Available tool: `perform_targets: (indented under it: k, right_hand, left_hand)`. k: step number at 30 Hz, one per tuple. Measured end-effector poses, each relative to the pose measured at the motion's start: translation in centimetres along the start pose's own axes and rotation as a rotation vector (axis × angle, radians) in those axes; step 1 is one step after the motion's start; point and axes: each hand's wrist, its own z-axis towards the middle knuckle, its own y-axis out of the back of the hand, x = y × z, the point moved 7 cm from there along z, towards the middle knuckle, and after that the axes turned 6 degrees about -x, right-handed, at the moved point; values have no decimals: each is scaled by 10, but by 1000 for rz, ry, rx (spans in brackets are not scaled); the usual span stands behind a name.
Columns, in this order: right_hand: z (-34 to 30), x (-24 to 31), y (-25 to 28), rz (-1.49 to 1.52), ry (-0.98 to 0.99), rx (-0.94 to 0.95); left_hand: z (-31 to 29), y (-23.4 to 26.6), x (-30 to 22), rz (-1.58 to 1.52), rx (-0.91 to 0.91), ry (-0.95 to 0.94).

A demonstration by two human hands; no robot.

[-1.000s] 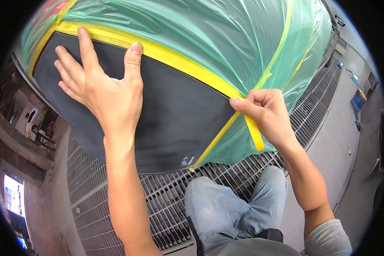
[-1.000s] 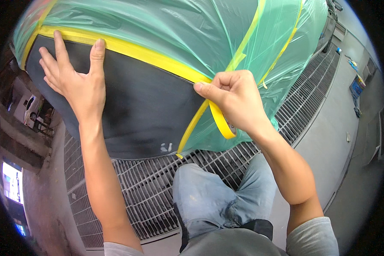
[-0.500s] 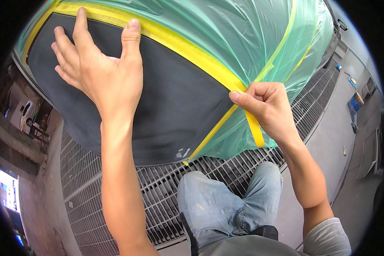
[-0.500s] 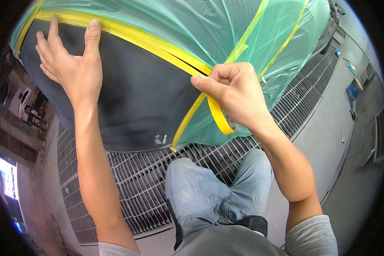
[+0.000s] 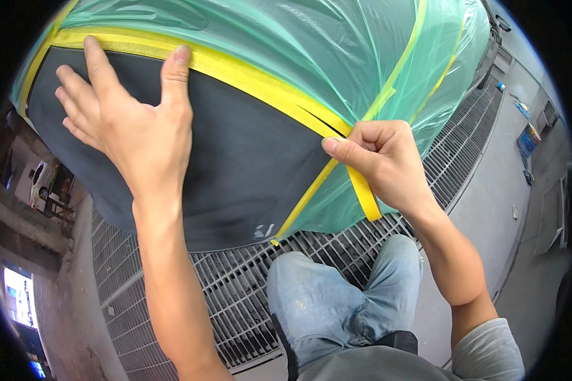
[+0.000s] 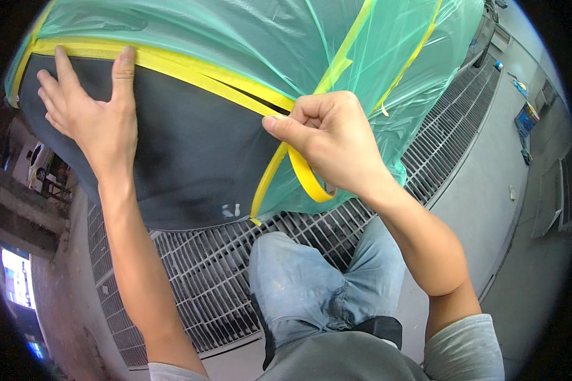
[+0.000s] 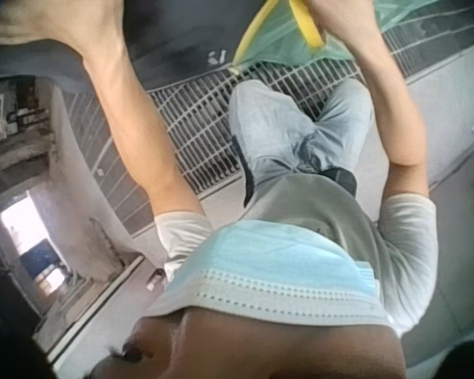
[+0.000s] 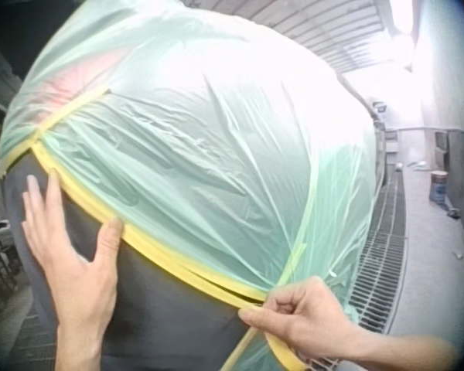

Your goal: The person places a green plastic sheet over the rear of a black car and secures it with yellow masking tape. They smooth the plastic, apply tape along the edges and seams, and adjust the sheet to cover the trunk and rear bumper area.

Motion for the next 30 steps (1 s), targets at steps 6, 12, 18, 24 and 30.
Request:
perform_targets:
  k: [6,12,18,24,30]
  right_hand:
    - [4,3,1,-16,13,-9]
    - [7,1,4,17,-12,2]
    - [8,3,8,22,-31,-3]
    - [10,2,6,17,-29,-2]
    - [12,2,6,0,5,-2]
  left_hand:
    - [-11,-2,-11,-20,34,-5]
    - [-13,-1,-12,-31,6,-40]
    - [-14,-3,-9,11,-17,-64]
    - [-16,-5,-10,81,-4,-145]
    - [-16,-5,-15,118,11,-206]
